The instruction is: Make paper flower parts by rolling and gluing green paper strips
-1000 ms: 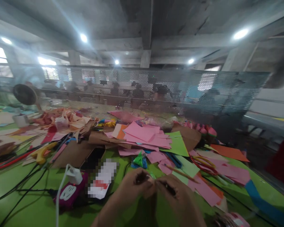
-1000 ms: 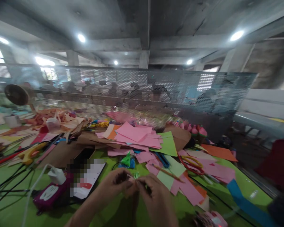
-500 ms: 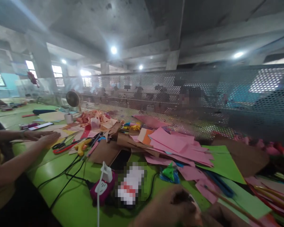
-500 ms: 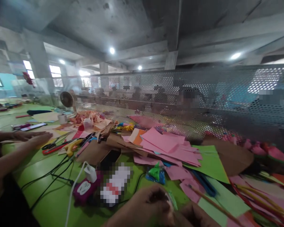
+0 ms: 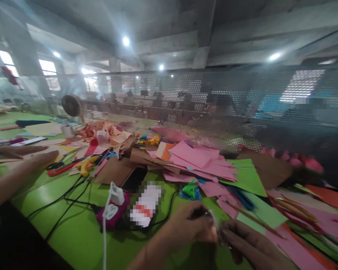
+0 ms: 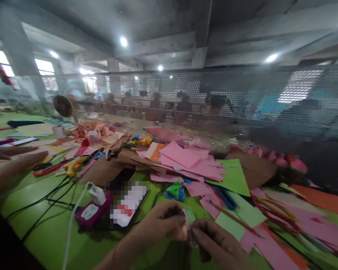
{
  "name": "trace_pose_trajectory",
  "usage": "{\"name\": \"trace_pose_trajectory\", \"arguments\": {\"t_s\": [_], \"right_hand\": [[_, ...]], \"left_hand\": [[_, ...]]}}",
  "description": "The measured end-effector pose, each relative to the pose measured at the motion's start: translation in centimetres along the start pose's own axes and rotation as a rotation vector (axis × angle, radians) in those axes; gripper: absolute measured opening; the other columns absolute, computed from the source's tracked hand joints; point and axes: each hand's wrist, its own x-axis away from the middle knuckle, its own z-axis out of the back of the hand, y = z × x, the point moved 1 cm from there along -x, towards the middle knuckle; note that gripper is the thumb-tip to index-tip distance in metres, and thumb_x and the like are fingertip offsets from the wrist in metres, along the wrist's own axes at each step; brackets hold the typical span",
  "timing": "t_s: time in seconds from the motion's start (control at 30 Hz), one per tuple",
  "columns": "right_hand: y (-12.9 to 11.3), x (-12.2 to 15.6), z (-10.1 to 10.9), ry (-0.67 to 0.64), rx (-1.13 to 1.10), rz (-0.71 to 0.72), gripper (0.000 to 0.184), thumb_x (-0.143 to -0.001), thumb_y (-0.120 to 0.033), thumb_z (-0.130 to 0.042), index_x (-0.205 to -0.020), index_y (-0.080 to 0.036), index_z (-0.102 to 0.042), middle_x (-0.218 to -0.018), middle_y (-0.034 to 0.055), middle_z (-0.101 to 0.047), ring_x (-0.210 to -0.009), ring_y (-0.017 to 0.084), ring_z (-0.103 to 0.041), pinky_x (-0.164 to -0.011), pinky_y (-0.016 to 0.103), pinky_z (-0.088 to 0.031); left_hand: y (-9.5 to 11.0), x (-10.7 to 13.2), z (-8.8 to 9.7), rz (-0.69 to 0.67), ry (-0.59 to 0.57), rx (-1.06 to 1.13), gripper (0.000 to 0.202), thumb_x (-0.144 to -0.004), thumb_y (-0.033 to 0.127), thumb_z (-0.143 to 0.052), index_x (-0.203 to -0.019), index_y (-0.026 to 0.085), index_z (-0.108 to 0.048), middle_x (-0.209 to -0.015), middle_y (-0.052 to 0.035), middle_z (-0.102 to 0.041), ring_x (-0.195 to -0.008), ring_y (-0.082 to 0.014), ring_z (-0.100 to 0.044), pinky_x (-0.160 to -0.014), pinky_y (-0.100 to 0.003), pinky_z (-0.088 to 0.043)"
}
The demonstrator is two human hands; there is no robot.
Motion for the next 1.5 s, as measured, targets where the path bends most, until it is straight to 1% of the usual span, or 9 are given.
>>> {"name": "trace_pose_trajectory", "arguments": {"t_s": [0.47,0.67,0.87,1.0,1.17,1.23,1.37,1.43,1.5], "right_hand": [[-0.8,1.0,-0.6,-0.048,-0.110,0.010,0.017,-0.070,-0.033,-0.071,-0.076,-0.017,-0.070,-0.066,-0.0011,-0.059,-0.058,0.011,-0.047,-0.052,0.022,-0.035],[-0.9,1.0,-1.0,-0.037,0.113,0.086,0.012,-0.073,-0.028,-0.063,-0.073,-0.017,-0.062,-0.062,-0.0028,-0.054,-0.059,0.013,-0.047,-0.053,0.024,-0.033],[-0.6,0.9,-1.1,0.091,0.300,0.206,0.018,-0.082,-0.031,-0.054,-0.068,-0.019,-0.053,-0.060,-0.0047,-0.043,-0.057,0.013,-0.040,-0.052,0.025,-0.030],[-0.4,0.9,-1.0,0.067,0.141,0.170,0.021,-0.083,-0.035,-0.058,-0.070,-0.019,-0.054,-0.062,-0.0037,-0.049,-0.057,0.012,-0.044,-0.052,0.024,-0.035],[-0.7,1.3,-1.3,-0.012,-0.161,0.063,0.030,-0.079,-0.042,-0.070,-0.068,-0.018,-0.056,-0.060,-0.0038,-0.049,-0.055,0.011,-0.044,-0.051,0.022,-0.035],[-0.8,1.3,-1.2,0.009,-0.178,0.072,0.030,-0.078,-0.043,-0.071,-0.069,-0.018,-0.057,-0.060,-0.0035,-0.050,-0.055,0.011,-0.044,-0.051,0.022,-0.035],[-0.8,1.1,-1.0,0.169,0.018,0.197,0.030,-0.079,-0.044,-0.069,-0.068,-0.018,-0.058,-0.061,-0.0024,-0.052,-0.055,0.012,-0.045,-0.051,0.023,-0.035],[-0.8,1.2,-1.2,0.228,0.137,0.251,0.027,-0.081,-0.042,-0.066,-0.070,-0.018,-0.060,-0.062,-0.0016,-0.054,-0.056,0.013,-0.046,-0.052,0.025,-0.036],[-0.6,1.4,-1.6,0.230,0.220,0.272,0.016,-0.082,-0.032,-0.063,-0.074,-0.018,-0.064,-0.064,-0.0005,-0.059,-0.060,0.015,-0.050,-0.055,0.026,-0.038]], "left_hand": [[-0.2,0.4,0.2,0.031,0.001,-0.083,0.016,-0.078,0.031,-0.062,-0.074,0.015,-0.058,-0.067,0.0023,-0.051,-0.062,-0.0116,-0.044,-0.057,-0.023,-0.034],[-0.7,0.5,0.2,-0.042,-0.033,-0.223,0.012,-0.082,0.027,-0.058,-0.078,0.015,-0.059,-0.073,0.0008,-0.053,-0.069,-0.0139,-0.047,-0.063,-0.025,-0.036],[-1.5,0.9,0.3,-0.053,-0.122,-0.272,0.019,-0.086,0.032,-0.062,-0.093,0.015,-0.059,-0.083,-0.0011,-0.055,-0.077,-0.0159,-0.050,-0.069,-0.026,-0.039],[-1.4,1.3,0.0,-0.082,-0.096,-0.271,0.032,-0.073,0.025,-0.077,-0.097,0.017,-0.057,-0.089,-0.0003,-0.056,-0.082,-0.0159,-0.051,-0.070,-0.024,-0.041],[-0.3,1.5,-0.5,-0.002,-0.168,-0.152,0.027,-0.074,0.020,-0.071,-0.092,0.019,-0.052,-0.085,0.0011,-0.057,-0.080,-0.0158,-0.054,-0.071,-0.025,-0.044],[-0.1,1.5,-0.4,-0.049,-0.113,-0.227,0.031,-0.075,0.021,-0.070,-0.100,0.020,-0.052,-0.093,-0.0012,-0.059,-0.089,-0.0188,-0.057,-0.078,-0.029,-0.045],[0.1,1.7,-0.1,-0.370,0.174,-0.613,0.036,-0.079,0.028,-0.071,-0.108,0.023,-0.050,-0.106,-0.0043,-0.056,-0.103,-0.0240,-0.051,-0.091,-0.038,-0.038],[0.0,1.9,-0.3,-0.432,0.156,-0.781,0.020,-0.084,0.033,-0.067,-0.094,0.023,-0.052,-0.093,-0.0019,-0.056,-0.092,-0.0226,-0.051,-0.085,-0.037,-0.036],[-0.2,2.0,-0.6,-0.410,0.084,-0.878,0.020,-0.088,0.036,-0.063,-0.081,0.022,-0.052,-0.081,0.0002,-0.056,-0.081,-0.0207,-0.051,-0.077,-0.035,-0.035]]}}
